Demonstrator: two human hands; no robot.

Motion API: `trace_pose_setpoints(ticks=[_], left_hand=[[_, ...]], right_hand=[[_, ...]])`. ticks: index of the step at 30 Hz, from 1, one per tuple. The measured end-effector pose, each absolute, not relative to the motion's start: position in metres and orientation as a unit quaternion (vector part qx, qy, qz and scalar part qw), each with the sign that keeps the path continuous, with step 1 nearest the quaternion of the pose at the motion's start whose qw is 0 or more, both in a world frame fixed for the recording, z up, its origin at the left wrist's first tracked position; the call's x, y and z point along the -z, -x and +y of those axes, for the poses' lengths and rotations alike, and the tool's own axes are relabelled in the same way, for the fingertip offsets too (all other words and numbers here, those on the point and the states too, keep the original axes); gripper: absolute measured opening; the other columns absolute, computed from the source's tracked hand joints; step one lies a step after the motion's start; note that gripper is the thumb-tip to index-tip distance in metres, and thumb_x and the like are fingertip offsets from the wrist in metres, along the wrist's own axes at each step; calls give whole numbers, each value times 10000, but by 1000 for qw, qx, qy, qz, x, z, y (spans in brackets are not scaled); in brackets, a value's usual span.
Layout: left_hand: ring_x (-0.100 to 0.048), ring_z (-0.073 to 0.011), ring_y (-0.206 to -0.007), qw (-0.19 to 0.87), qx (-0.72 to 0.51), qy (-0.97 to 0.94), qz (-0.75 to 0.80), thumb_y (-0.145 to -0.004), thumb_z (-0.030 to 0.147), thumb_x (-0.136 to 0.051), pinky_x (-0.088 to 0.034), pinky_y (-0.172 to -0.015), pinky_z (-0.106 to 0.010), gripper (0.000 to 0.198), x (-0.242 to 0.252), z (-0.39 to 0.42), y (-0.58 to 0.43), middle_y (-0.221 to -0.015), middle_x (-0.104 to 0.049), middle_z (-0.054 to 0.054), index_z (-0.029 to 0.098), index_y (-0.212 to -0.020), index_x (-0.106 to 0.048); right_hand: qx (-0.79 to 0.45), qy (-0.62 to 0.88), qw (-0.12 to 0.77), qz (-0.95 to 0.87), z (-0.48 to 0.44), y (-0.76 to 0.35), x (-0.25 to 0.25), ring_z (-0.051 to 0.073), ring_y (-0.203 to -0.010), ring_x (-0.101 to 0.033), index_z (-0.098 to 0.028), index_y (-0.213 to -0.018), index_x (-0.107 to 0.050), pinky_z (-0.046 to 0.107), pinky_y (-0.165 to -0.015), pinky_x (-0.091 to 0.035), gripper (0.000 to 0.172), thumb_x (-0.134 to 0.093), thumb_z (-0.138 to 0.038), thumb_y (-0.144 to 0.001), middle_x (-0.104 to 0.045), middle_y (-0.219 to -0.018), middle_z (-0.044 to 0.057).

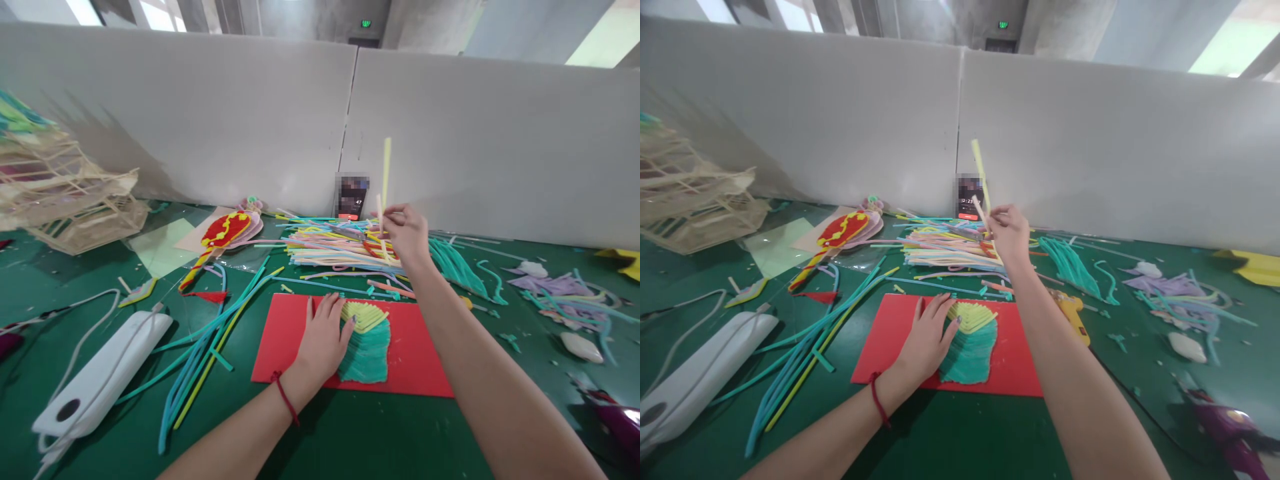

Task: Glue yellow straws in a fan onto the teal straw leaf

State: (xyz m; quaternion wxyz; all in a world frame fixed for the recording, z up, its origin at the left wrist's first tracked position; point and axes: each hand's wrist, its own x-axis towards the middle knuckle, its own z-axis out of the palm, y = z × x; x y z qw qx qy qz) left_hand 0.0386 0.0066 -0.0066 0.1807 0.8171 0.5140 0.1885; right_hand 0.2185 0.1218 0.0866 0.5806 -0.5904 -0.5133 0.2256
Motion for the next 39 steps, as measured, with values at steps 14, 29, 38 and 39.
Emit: trace_pose_setpoints(ticks=[14,29,38,39], left_hand=[[-315,-291,-1366,30,-241,-824,512,-948,295,-379,-175,-1112,-597,394,4,14,-29,-1460,-386,-154,150,-1303,-468],[-386,-210,-1331,338,-415,-713,454,-910,212,-416,-307,-1102,-414,459,9,35,-20,-1414,-466,-95,203,-1368,-417],[-323,-205,-1373,481,-418,-615,465,-847,181,-444,-224,-1141,-399,498,8,38,-21,-1455,-425,-46,217,-1342,-486],[-318,-214,-1376,486,-423,-610,461,-839,188,-460,-216,-1143,-405,491,9,37,-21,-1453,-429,-48,216,-1327,-505]], right_hand=[[-166,641,350,-663,113,-180,-42,185,-785,-667,-217,-753,-672,301,-760,-481,76,-614,-169,-747,-723,-781,16],[-140,659,298,-677,104,-175,-38,173,-785,-635,-242,-791,-670,285,-743,-448,96,-596,-182,-781,-726,-856,-4],[-129,627,373,-672,104,-159,-53,199,-768,-655,-230,-783,-662,318,-716,-470,104,-575,-174,-792,-715,-804,21],[-133,607,389,-680,102,-153,-57,183,-769,-656,-233,-800,-659,305,-727,-475,103,-572,-178,-800,-715,-816,11]])
